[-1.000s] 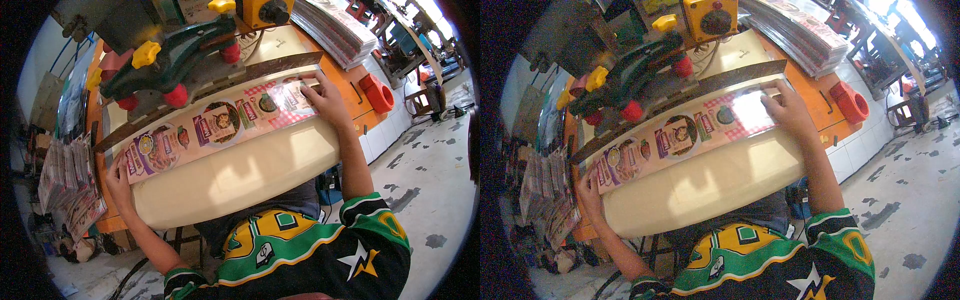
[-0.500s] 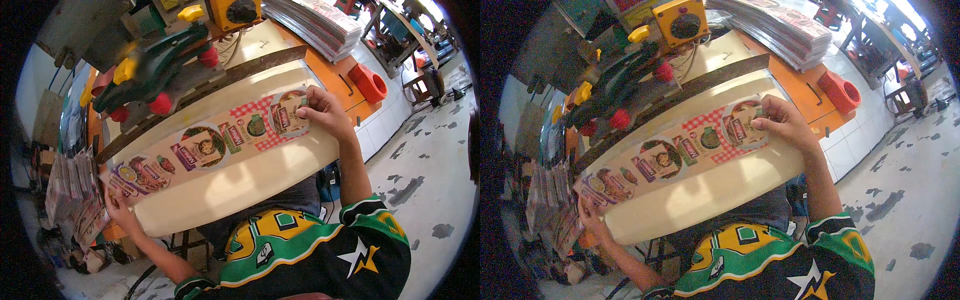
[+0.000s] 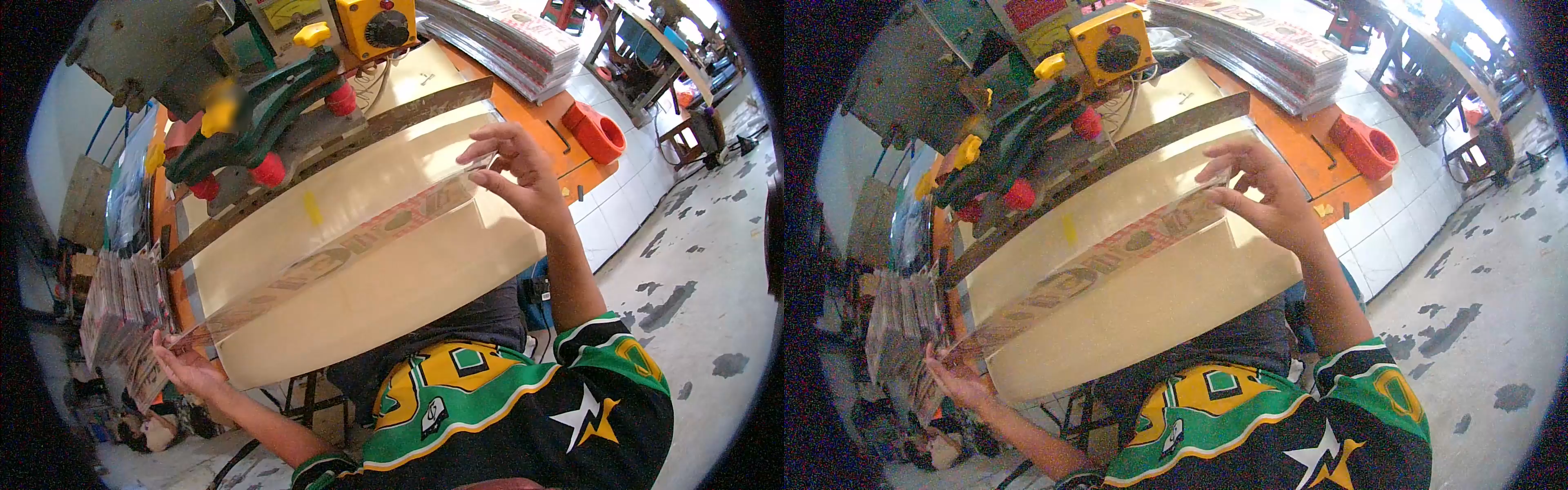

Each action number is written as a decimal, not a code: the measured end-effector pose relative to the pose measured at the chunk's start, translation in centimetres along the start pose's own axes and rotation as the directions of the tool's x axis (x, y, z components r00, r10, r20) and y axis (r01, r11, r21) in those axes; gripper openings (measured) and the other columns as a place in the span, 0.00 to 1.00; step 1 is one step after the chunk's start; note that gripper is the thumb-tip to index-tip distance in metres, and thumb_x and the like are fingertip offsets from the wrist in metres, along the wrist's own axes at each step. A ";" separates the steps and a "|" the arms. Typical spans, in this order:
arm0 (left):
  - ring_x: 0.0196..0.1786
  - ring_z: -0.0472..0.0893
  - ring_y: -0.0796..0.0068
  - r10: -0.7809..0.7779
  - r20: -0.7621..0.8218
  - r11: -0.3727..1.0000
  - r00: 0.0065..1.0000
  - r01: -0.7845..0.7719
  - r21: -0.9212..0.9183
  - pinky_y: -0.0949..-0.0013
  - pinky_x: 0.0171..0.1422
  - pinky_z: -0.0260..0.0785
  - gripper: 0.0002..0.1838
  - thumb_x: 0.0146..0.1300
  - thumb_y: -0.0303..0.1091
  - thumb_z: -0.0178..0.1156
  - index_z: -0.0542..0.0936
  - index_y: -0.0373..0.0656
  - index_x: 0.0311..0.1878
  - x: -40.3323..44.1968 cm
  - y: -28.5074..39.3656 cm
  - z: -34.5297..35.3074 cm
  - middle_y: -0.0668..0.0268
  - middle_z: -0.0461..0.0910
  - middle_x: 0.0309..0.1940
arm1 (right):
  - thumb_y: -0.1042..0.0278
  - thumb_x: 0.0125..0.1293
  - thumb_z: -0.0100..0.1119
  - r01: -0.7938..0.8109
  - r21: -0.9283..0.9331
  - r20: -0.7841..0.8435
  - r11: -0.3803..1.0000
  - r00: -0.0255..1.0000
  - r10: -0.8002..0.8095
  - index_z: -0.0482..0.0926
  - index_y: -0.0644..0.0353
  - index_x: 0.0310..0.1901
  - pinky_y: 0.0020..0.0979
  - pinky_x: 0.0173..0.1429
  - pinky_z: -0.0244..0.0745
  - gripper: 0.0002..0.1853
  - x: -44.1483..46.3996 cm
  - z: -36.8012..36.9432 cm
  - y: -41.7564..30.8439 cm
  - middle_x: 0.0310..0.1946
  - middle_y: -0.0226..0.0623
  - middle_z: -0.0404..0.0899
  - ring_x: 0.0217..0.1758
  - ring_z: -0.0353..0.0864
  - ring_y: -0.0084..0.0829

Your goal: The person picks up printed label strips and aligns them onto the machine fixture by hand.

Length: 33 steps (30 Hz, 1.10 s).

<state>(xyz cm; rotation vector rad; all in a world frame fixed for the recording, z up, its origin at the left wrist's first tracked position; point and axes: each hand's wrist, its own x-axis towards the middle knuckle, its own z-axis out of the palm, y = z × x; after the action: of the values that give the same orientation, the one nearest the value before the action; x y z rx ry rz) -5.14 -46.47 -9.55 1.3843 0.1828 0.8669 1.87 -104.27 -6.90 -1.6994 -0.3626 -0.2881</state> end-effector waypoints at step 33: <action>0.45 0.77 0.80 0.030 -0.190 0.999 0.981 -0.033 -0.010 0.73 0.55 0.69 0.14 0.76 0.35 0.59 0.79 0.38 0.58 -1.1 -0.2 0.8 0.68 0.79 0.41 | 0.72 0.70 0.59 0.278 -0.760 0.358 0.588 0.933 0.022 0.80 0.54 0.48 0.42 0.48 0.81 0.07 1.2 -1.4 -9.6 0.45 0.36 0.82 0.47 0.85 0.42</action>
<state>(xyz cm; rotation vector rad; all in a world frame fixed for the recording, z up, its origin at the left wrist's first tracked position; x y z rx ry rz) -5.32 -47.80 -9.98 1.2948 0.3015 1.0251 -0.85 -104.21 2.49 -2.6612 -0.6842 -0.2919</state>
